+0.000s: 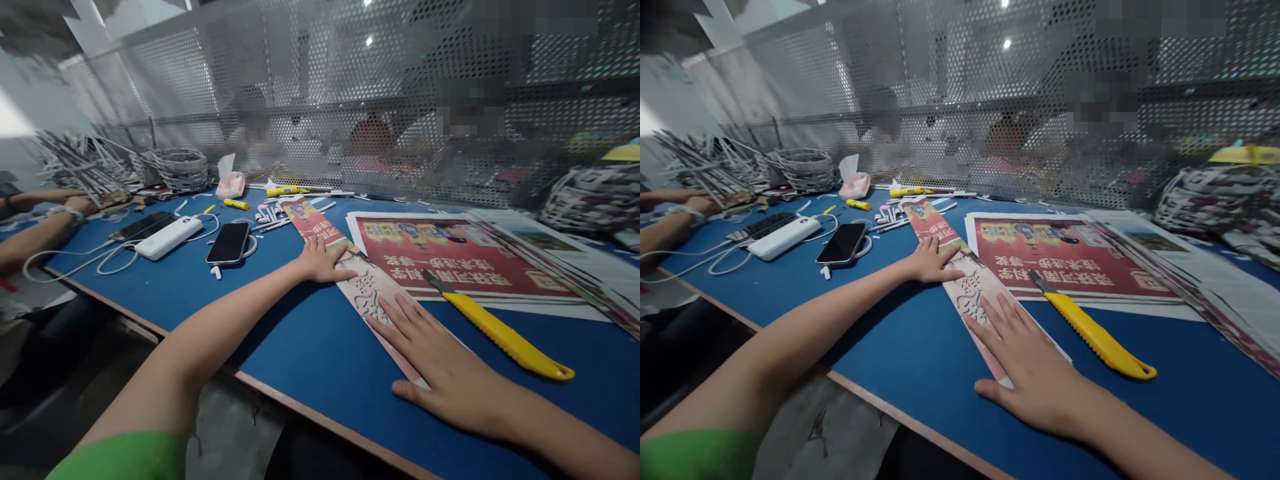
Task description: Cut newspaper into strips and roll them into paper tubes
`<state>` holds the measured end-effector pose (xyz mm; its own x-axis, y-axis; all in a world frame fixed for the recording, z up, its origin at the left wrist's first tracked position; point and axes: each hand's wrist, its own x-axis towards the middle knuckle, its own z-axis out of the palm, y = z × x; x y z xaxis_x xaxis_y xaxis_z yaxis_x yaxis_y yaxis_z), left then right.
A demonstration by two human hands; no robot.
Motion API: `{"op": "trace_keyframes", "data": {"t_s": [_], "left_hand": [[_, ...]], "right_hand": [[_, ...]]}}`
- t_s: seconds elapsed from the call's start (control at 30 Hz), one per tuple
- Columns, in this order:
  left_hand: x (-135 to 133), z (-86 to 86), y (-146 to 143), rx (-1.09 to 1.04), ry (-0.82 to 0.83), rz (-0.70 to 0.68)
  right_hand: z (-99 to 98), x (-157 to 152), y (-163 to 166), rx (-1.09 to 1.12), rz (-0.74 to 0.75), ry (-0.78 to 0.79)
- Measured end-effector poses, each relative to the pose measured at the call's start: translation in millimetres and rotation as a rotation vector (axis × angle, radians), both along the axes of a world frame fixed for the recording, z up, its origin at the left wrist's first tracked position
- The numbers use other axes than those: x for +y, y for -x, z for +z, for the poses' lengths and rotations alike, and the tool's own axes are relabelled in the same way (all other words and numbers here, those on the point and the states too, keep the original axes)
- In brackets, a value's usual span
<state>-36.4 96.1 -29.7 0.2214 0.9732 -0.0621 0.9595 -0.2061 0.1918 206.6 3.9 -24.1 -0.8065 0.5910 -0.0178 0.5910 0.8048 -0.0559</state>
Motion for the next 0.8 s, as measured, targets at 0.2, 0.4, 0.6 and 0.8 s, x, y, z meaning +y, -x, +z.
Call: {"op": "trace_keyframes", "data": {"t_s": [0.2,0.4,0.6,0.8], "left_hand": [[36,-1.9,20,0.000,-0.017,0.054],[67,-1.7,23,-0.027,-0.073,0.192],[63,-4.8,18,-0.125,-0.324,0.301],[30,-1.5,14,-0.295,-0.503,0.329]], "right_hand": [[2.5,-1,-1,-0.027,0.052,-0.001],[8.3,-13,2,-0.041,0.034,-0.080],[-10.4,-30,-6,0.047,0.092,-0.460],[-7.8,-23,-10,0.104,0.090,-0.542]]}}
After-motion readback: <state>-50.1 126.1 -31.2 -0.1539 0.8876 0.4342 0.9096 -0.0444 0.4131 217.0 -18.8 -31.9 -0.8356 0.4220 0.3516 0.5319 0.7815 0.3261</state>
